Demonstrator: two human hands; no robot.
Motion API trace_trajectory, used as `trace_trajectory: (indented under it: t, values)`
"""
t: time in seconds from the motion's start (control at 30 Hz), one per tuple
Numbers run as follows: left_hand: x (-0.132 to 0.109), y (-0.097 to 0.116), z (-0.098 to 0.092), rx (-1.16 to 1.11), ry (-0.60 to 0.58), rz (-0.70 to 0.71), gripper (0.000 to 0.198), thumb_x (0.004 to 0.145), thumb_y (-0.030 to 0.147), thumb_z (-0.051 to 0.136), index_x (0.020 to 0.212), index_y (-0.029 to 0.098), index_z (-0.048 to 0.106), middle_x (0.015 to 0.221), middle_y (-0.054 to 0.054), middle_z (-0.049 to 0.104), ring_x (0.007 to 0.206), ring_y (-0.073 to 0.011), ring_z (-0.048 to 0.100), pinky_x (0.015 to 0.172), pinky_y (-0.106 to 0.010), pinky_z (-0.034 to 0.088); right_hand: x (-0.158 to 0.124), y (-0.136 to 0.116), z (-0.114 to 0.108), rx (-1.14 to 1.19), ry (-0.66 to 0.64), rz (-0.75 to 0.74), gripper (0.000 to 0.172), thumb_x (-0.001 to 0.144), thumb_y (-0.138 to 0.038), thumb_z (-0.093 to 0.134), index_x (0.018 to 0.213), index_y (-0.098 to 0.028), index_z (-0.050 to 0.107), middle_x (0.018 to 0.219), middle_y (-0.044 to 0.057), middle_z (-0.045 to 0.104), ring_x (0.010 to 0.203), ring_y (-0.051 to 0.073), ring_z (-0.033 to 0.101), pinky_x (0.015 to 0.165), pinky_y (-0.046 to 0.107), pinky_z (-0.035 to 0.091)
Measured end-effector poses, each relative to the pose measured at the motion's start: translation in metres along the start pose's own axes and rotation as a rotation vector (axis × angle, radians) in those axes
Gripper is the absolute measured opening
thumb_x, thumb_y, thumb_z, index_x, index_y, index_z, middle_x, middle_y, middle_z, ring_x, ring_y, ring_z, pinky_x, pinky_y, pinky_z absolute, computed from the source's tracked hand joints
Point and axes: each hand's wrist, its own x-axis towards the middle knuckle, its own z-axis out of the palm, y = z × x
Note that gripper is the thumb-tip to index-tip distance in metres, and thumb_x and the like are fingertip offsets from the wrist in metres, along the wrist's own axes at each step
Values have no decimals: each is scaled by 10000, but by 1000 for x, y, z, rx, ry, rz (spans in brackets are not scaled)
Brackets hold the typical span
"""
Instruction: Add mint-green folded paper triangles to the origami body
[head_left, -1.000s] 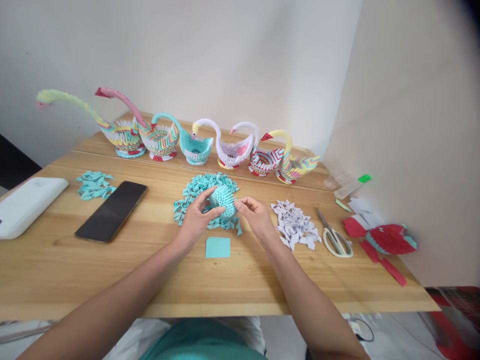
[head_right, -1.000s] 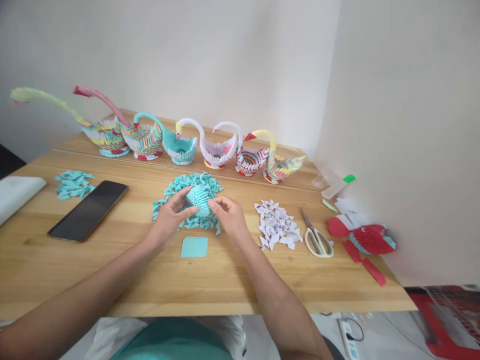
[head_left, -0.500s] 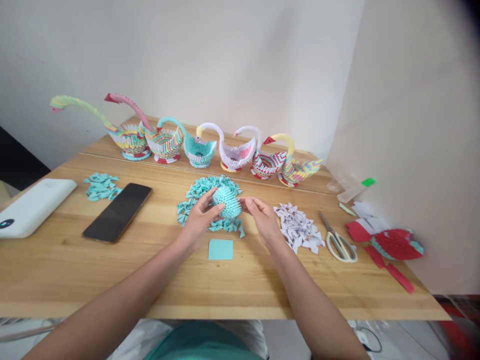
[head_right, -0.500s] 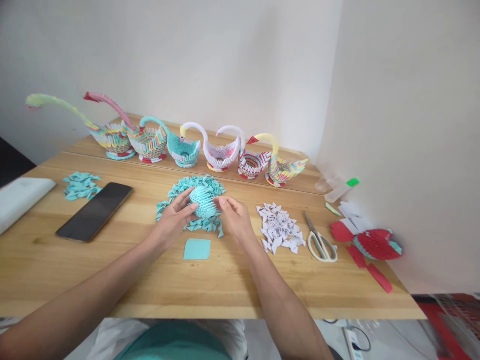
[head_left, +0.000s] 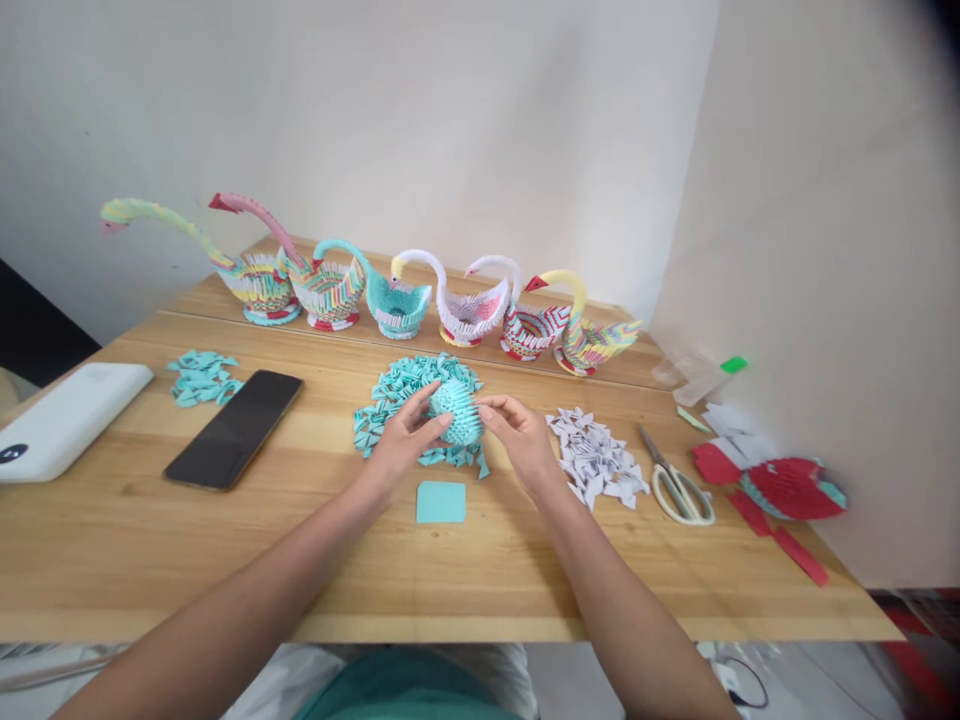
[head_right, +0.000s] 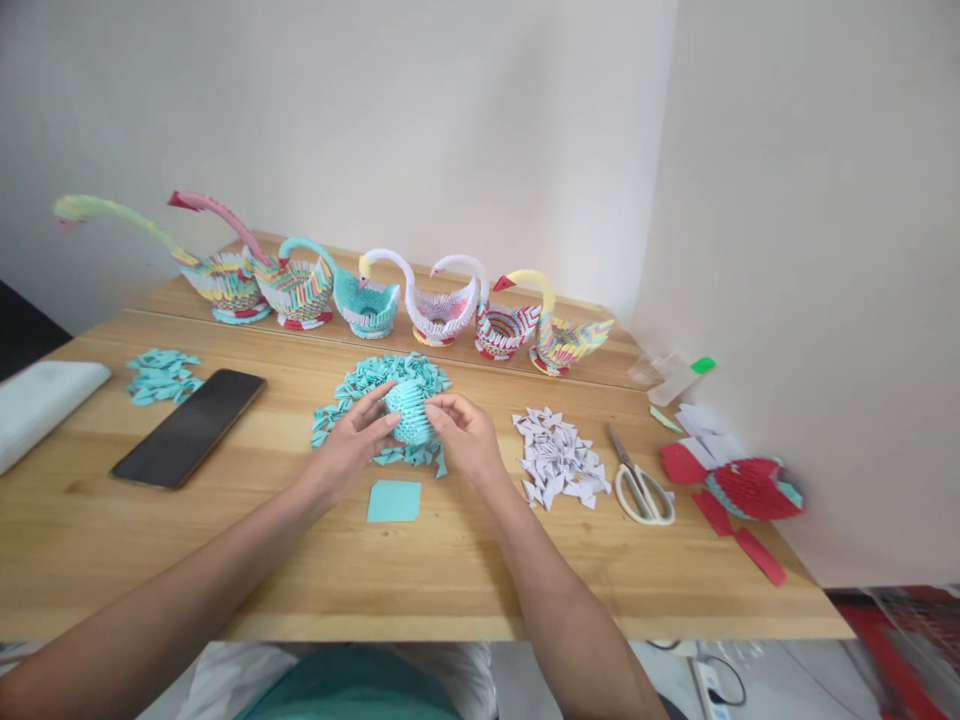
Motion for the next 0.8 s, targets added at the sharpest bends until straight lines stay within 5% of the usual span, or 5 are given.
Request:
trace_trajectory:
  t: [0.27, 0.53, 0.8]
  values:
    - [2, -4, -3, 127, -10, 62, 738, 741, 415, 769, 1410, 258, 500, 1214, -67, 591, 946, -184, 590, 746, -314, 577, -1, -2, 3, -25, -46, 11, 292, 709, -451, 774, 821, -216, 642, 739, -6, 632, 668, 142, 550, 617, 266, 450]
    - [1, -3, -4, 391, 52, 231, 630, 768, 350, 736, 1356, 226, 546, 1417, -99, 557, 1266, -268, 525, 1063, -402, 425, -2, 3, 5, -59, -92, -40, 456, 716, -344, 778, 1083, -241, 527, 816, -18, 636, 756, 160, 614, 724, 299, 492]
    - [-2, 0, -2, 441, 98, 229, 625, 748, 364, 744, 1335, 243, 567, 1408, -89, 568, 1229, -275, 547, 978, -366, 475, -5, 0, 1, -257, -97, -141, 488, 787, -292, 706, 1233, -242, 513, 874, 2, 649, 841, 181, 638, 835, 344, 495]
